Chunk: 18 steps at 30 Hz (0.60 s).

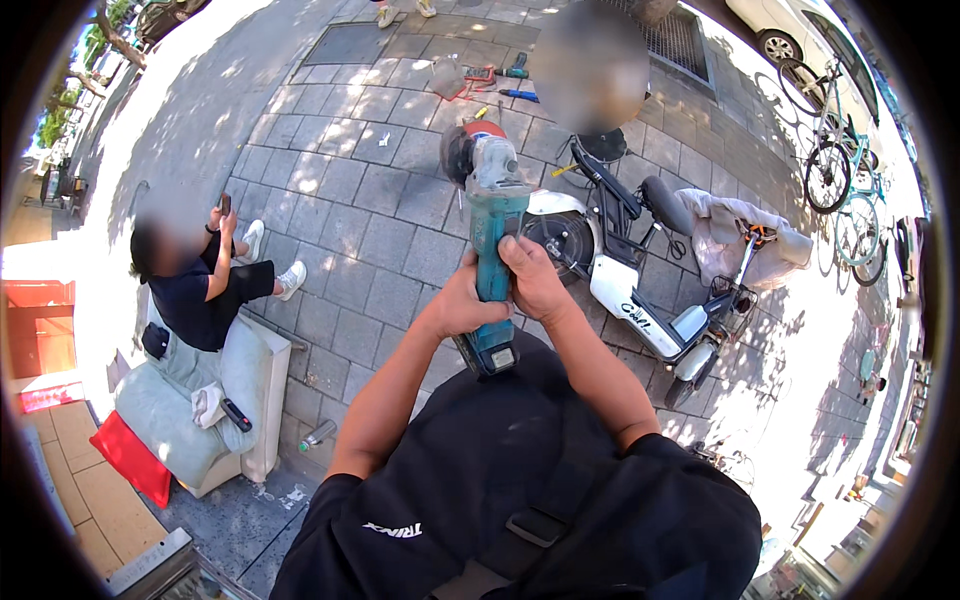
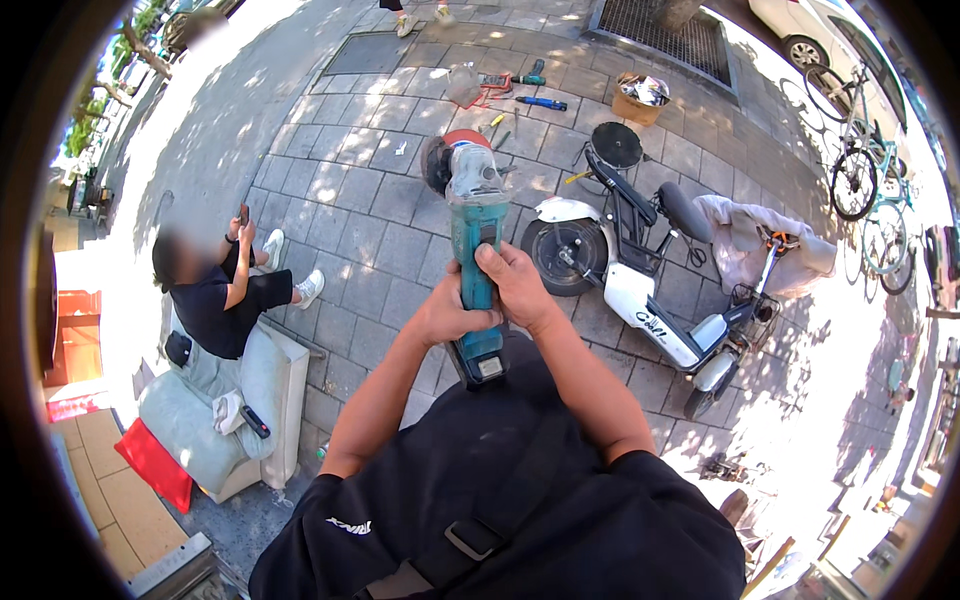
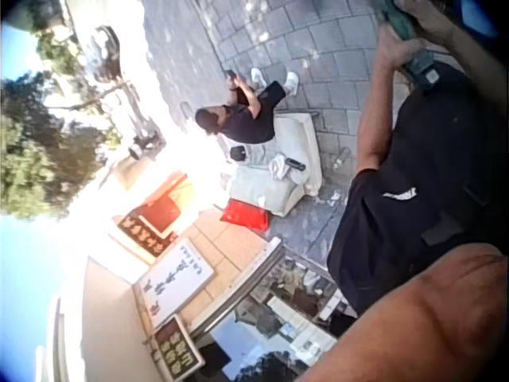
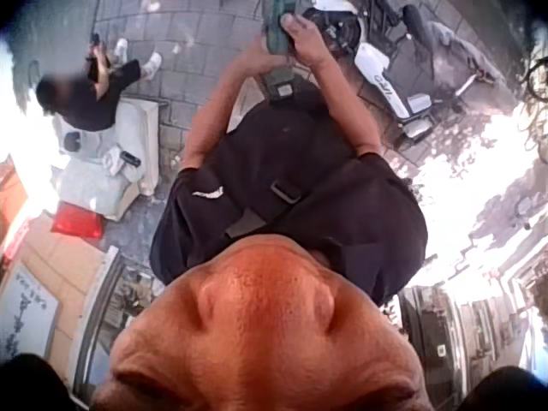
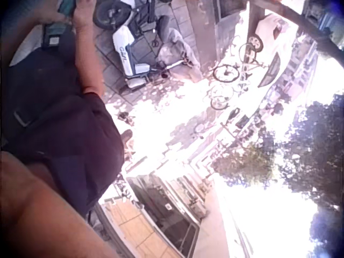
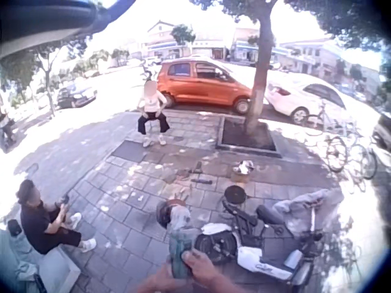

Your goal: The person uses a handheld angle grinder to smooth a metal bracket on a white scooter, then uses a hammer and punch to adjust a rear wheel component, and finally uses a screwdriver to tighten fasteners on the rear fender area.

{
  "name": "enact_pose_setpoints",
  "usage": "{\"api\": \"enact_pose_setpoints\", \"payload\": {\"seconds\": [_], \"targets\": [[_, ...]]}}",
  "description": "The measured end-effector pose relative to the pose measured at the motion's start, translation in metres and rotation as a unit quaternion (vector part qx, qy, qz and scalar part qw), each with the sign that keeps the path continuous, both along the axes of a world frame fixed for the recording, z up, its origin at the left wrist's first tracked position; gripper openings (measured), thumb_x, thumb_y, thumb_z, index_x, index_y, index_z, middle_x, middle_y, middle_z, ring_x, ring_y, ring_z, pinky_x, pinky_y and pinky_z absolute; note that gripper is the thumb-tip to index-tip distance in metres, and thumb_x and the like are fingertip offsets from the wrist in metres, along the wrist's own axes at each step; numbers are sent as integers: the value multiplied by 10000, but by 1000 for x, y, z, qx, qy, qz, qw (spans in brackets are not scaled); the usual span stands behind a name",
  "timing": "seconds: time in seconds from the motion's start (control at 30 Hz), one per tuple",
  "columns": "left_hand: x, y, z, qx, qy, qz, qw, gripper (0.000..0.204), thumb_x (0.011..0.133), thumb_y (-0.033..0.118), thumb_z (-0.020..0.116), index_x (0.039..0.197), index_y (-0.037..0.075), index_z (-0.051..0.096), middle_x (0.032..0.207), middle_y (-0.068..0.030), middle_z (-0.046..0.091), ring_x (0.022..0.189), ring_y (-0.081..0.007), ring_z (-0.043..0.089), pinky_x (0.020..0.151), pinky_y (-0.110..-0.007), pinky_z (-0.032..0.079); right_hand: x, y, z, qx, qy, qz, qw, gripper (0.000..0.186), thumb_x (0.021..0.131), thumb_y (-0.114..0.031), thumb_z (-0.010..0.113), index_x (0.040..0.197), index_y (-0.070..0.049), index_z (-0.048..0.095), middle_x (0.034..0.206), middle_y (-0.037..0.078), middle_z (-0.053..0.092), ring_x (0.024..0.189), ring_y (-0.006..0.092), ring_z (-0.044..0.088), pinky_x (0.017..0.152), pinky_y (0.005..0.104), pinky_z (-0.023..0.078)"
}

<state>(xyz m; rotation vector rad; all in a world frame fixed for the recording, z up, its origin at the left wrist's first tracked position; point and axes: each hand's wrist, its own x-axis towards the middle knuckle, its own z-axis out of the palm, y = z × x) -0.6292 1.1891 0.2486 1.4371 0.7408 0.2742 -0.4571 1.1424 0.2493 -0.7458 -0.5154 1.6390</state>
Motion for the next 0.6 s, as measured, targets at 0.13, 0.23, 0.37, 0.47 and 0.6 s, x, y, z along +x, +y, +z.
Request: {"api": "enact_pose_setpoints", "payload": {"seconds": [0.13, 0.23, 0.37, 0.47, 0.6], "targets": [[7, 65, -8, 36, 52, 9, 998, 309, 792, 153, 810, 1065, 24, 743, 987, -73, 766, 930, -188, 728, 874, -365, 583, 2, 70, -24, -38, -91, -28, 995, 562, 1048, -510, 705, 1258, 9, 655, 1153, 129, 739, 994, 180, 723, 891, 346, 615], [10, 121, 7, 21, 124, 14, 992, 392, 823, 160, 779, 1171, -2, 700, 977, -73, 741, 947, -200, 720, 888, -378, 570, -23, 115, -34, -92, -18, -94, 991, 554, 1058, -496, 699, 1272, 14, 664, 1132, 115, 742, 1001, 167, 716, 908, 336, 606], [7, 197, -30, 83, 142, -6, 986, 586, 830, 191, 762, 1352, -24, 601, 1066, -166, 756, 975, -342, 759, 899, -442, 582, -23, 189, -50, -128, -30, -163, 978, 565, 1034, -513, 730, 1252, 5, 671, 1108, 102, 730, 981, 160, 699, 878, 336, 591], [6, 257, -58, 85, 238, -48, 966, 667, 822, 251, 791, 1395, -22, 587, 1119, -211, 767, 1019, -388, 764, 910, -461, 583, -36, 244, -58, -197, -138, -219, 946, 515, 984, -415, 811, 1234, 12, 669, 1091, 93, 716, 960, 153, 679, 842, 336, 574], [10, 365, -78, 98, 230, -233, 940, 724, 797, 320, 826, 1377, -42, 585, 1132, -246, 766, 1044, -391, 763, 895, -459, 590, -46, 324, -77, -260, -155, -306, 903, 490, 934, -301, 849, 1260, 12, 662, 1108, 81, 703, 966, 150, 666, 847, 336, 562]]}}
